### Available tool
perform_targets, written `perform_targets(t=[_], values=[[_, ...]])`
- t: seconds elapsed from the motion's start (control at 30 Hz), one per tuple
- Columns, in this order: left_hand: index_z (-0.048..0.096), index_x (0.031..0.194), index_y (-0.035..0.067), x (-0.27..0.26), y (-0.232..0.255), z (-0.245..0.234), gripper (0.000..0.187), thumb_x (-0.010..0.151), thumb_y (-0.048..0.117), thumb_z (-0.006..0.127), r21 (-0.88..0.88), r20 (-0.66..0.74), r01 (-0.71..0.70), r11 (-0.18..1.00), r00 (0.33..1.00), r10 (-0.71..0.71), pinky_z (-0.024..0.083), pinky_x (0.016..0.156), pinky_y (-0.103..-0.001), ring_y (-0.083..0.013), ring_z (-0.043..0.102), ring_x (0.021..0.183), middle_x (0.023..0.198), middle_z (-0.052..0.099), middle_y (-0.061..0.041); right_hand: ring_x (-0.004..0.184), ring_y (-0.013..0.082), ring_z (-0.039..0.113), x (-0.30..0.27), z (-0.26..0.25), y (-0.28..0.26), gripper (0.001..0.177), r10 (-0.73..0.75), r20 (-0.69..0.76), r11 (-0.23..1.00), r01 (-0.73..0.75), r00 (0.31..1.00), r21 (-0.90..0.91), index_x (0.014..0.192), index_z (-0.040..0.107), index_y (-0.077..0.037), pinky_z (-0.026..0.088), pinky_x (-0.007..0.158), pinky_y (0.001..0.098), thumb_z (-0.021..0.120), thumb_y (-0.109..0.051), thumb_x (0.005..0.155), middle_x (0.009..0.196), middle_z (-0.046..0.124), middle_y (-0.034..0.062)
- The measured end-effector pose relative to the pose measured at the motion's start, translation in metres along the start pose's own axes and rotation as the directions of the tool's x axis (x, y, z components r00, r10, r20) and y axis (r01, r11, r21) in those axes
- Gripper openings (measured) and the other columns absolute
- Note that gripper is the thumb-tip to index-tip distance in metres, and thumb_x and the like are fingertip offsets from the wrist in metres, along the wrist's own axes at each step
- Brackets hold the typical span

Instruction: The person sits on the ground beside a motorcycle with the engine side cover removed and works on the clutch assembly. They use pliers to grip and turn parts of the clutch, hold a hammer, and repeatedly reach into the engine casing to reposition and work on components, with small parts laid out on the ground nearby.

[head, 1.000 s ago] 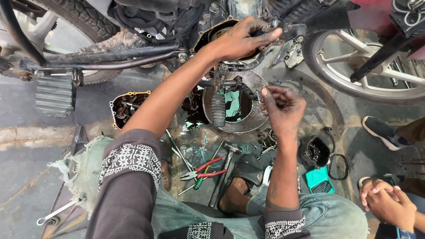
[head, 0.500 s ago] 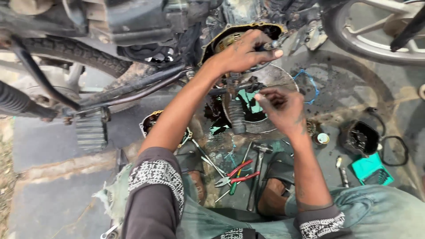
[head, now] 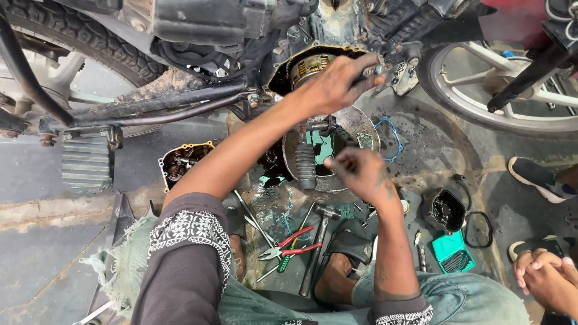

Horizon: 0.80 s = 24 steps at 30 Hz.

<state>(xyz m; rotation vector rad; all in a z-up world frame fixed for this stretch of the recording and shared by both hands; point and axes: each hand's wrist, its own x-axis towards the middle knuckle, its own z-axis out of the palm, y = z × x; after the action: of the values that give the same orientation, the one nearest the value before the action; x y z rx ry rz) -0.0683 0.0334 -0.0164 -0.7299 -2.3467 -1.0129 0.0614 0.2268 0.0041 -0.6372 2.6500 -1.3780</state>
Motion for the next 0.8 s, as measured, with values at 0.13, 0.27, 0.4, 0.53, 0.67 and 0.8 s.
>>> perform_targets(t=[0.13,0.27,0.4,0.53,0.67,0.8], values=[[0.052,0.143,0.011,-0.003,0.001,0.005,0.051,0.104,0.037,0.071,0.056,-0.093,-0.199,0.978,0.975,0.203,0.056,0.067,-0.043,-0.0274,0.068,0.072,0.086,0.068,-0.009,0.067,0.0223,0.071,-0.017,0.016,-0.006,0.035,-0.05,0.455,0.926,0.212,0.889,-0.311,0.089,0.078,-0.007,0.055,0.065,0.0378,0.077,-0.042,0.087,0.076,0.076,0.0104],[0.048,0.142,0.013,-0.003,0.003,0.0,0.051,0.101,0.031,0.073,0.157,-0.195,-0.505,0.849,0.827,0.528,0.055,0.056,-0.042,-0.0281,0.068,0.071,0.091,0.066,-0.01,0.077,0.0294,0.073,-0.035,0.061,-0.007,0.041,0.121,0.744,0.897,0.248,0.658,-0.365,0.093,0.076,-0.009,0.056,0.07,0.0444,0.07,-0.05,0.089,0.084,0.075,0.0127],[0.046,0.14,0.009,0.0,-0.008,0.002,0.051,0.102,0.027,0.074,0.135,-0.197,-0.538,0.832,0.808,0.555,0.055,0.059,-0.043,-0.0318,0.069,0.076,0.095,0.066,-0.01,0.08,0.0325,0.071,-0.061,0.125,0.054,0.041,0.16,0.85,0.863,0.347,0.502,-0.367,0.094,0.075,-0.007,0.055,0.075,0.0461,0.07,-0.048,0.094,0.087,0.073,0.0178],[0.051,0.133,0.006,-0.004,0.001,-0.006,0.046,0.098,0.024,0.077,0.097,-0.216,-0.539,0.837,0.809,0.546,0.056,0.062,-0.042,-0.0323,0.07,0.081,0.098,0.066,-0.011,0.089,0.0319,0.072,-0.094,0.198,0.158,0.038,0.346,0.883,0.802,0.389,0.317,-0.454,0.101,0.075,-0.011,0.056,0.078,0.0457,0.076,-0.047,0.087,0.096,0.074,0.0154],[0.058,0.125,0.004,-0.01,0.001,-0.004,0.042,0.095,0.022,0.08,0.093,-0.243,-0.501,0.861,0.827,0.507,0.057,0.063,-0.042,-0.0321,0.07,0.081,0.098,0.067,-0.013,0.114,0.0344,0.06,-0.135,0.231,0.22,0.078,0.45,0.795,0.501,0.622,0.407,-0.602,0.126,0.064,-0.021,0.054,0.086,0.0523,0.096,-0.048,0.061,0.125,0.062,0.0126],[0.058,0.123,0.002,-0.009,0.0,-0.006,0.041,0.094,0.022,0.081,0.077,-0.263,-0.522,0.849,0.811,0.522,0.058,0.065,-0.04,-0.0321,0.071,0.083,0.101,0.067,-0.014,0.115,0.0396,0.061,-0.162,0.229,0.224,0.099,0.535,0.751,0.572,0.488,0.387,-0.659,0.148,0.036,-0.005,0.052,0.092,0.0478,0.089,-0.051,0.078,0.127,0.061,0.0209]])
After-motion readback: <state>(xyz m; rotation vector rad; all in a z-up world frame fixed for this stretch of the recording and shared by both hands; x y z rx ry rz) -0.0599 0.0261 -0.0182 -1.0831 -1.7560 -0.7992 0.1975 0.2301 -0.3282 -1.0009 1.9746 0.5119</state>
